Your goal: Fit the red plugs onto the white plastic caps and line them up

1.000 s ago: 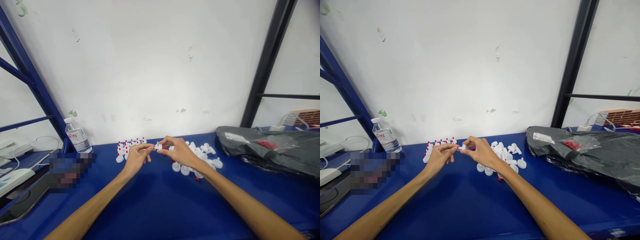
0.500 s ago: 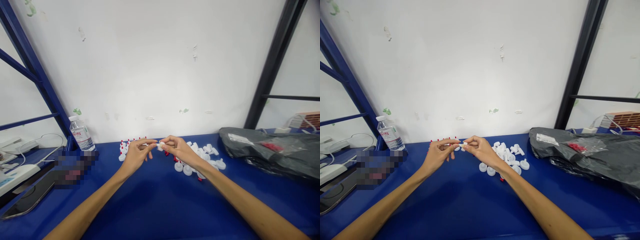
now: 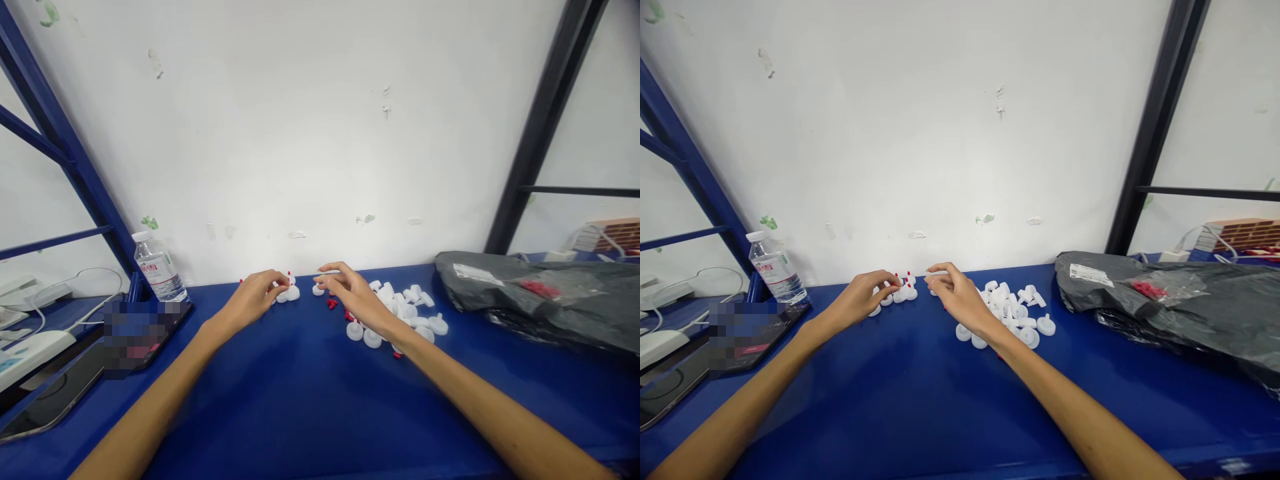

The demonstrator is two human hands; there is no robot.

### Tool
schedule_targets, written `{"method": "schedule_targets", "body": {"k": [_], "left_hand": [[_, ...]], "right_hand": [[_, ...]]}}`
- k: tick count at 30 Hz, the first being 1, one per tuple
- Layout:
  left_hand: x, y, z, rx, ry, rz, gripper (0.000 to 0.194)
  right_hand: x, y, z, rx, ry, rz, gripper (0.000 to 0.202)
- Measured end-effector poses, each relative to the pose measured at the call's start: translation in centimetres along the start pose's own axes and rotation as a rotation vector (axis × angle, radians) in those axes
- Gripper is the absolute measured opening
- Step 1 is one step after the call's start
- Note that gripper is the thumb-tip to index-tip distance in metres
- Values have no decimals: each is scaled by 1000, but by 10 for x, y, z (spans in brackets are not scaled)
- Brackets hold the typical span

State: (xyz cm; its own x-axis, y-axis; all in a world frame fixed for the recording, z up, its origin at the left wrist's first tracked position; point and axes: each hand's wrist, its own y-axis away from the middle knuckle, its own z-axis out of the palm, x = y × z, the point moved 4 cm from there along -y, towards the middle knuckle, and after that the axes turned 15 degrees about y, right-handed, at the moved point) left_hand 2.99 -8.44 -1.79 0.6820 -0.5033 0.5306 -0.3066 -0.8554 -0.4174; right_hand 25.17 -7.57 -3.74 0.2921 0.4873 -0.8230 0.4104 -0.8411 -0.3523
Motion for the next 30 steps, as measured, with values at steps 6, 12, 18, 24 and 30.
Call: {"method": "schedule_targets", "body": {"k": [6,12,18,24,30], "left_hand": [[-36,2,0,-222,-402,-67,23],[-40,4,7,-241,-507,-97,26],[-40,5,7,-233,-573,-105,29],[-30,6,9,-182,-632,-88,32],[-4,9,33,-74,-420,12,31]], "right_hand": [[5,-3,-8,105,34,37,19],[3,-3,-10,128,43,59,16],[2,-3,-19,170,201,54,17],[9,-7,-32,158,803,-96,19],[25,-12,-35,14,1142,-57,27]]}}
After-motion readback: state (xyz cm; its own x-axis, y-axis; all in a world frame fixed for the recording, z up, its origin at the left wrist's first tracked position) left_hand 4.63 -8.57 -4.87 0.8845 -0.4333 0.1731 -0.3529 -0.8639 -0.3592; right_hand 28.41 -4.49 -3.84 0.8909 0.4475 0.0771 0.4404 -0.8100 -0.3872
